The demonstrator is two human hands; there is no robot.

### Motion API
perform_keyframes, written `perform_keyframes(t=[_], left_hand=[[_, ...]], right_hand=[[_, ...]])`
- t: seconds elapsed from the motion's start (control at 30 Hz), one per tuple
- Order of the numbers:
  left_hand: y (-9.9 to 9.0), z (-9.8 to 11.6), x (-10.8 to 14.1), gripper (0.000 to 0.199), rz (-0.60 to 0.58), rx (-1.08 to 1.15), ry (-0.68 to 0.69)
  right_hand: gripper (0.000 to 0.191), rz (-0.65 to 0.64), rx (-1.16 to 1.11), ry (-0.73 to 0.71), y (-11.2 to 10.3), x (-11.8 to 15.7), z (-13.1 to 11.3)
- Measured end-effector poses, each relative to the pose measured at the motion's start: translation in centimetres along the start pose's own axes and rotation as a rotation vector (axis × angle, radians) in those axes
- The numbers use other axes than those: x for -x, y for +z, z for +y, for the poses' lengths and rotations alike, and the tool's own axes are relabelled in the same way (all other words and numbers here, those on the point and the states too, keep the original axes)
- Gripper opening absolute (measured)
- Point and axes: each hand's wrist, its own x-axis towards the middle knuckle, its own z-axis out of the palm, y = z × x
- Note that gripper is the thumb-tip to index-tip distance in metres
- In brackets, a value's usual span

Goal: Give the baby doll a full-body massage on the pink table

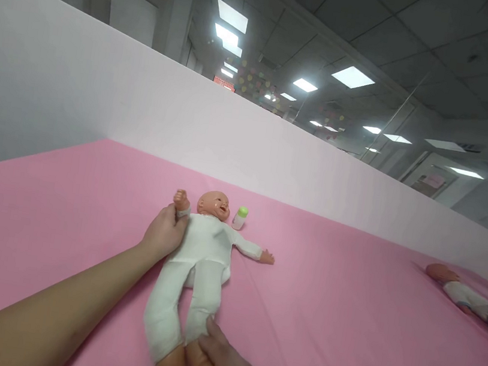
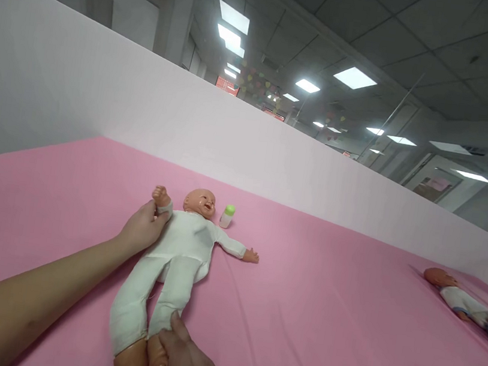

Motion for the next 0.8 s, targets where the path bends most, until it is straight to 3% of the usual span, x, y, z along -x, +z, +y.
perform_keyframes(t=[0.1,0.2,0.33,0.47,0.63,0.8], left_hand=[[0.8,1.4,1.4,0.051,-0.056,-0.195,0.212],[1.5,2.2,2.2,0.059,-0.134,-0.406,0.288],[1.5,2.3,2.5,0.062,-0.176,-0.481,0.32],[1.1,2.5,2.5,0.067,-0.203,-0.458,0.317],[1.1,2.6,2.7,0.07,-0.217,-0.43,0.313],[1.2,1.5,1.9,0.064,-0.155,-0.21,0.184]], right_hand=[[0.042,0.021,-0.011,-0.056,-0.8,-1.9,-0.9],[0.045,0.049,-0.023,-0.12,-1.9,-4.6,-1.5],[0.039,0.011,-0.047,0.024,-2.3,-8.5,-1.6],[0.042,-0.067,-0.054,0.14,-0.7,-11.1,-0.9],[0.043,-0.137,-0.028,0.132,1.5,-11.8,-0.7],[0.043,-0.048,-0.011,0.097,0.3,-10.1,-1.0]])
